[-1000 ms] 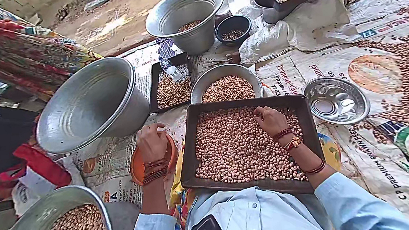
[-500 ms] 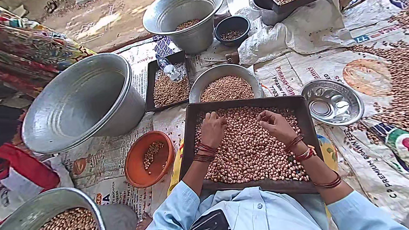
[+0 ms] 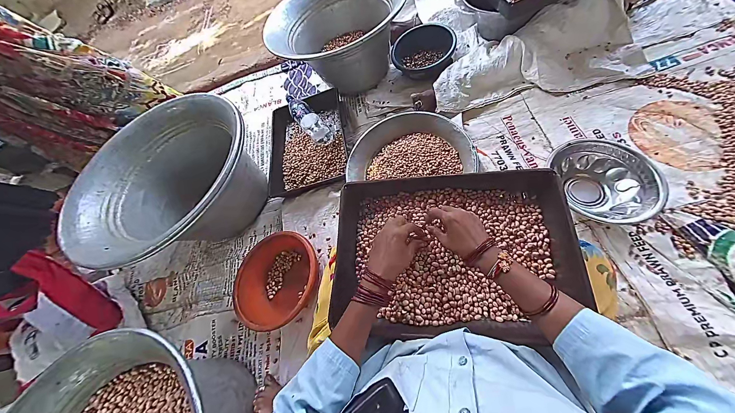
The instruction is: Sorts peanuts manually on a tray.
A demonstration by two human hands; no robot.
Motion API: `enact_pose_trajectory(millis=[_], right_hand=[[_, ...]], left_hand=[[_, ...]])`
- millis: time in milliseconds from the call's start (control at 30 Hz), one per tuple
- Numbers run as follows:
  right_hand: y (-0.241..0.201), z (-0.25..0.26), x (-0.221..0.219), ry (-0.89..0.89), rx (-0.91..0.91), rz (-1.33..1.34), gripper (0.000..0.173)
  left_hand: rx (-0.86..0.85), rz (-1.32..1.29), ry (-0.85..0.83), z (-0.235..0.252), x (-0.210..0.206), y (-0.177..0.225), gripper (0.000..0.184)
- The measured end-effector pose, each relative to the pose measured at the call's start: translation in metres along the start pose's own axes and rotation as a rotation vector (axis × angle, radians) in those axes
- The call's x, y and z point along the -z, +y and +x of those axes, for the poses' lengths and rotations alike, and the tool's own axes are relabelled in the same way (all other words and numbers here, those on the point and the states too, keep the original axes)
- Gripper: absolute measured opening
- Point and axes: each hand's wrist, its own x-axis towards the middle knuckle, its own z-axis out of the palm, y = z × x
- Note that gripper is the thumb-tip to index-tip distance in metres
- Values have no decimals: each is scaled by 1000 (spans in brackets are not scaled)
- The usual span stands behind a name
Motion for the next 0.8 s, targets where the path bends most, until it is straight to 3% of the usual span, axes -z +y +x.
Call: enact_pose_trajectory(millis=[133,267,367,433,600,800], right_hand=[[14,-10,11,17,-66,273,28],[40,-41,25,208,-158,944,8],[60,-69,28,364,-170,1156,16],[65,-85,29,378,-194,1015,15],[31,-102,10,91,-155,274,24],[1,-93,-8,-157,-217,-56,34]], left_hand=[[22,26,-40,2,-3,4,22],[-18,-85,-4,-2,3,-2,21],[-165,-126,-10,-6,-7,7,18],[-230,-95,-90,-9,-16,22,18],[-270,119,-205,-8,-33,40,21],[-268,213,-222,-11,-38,43,23]])
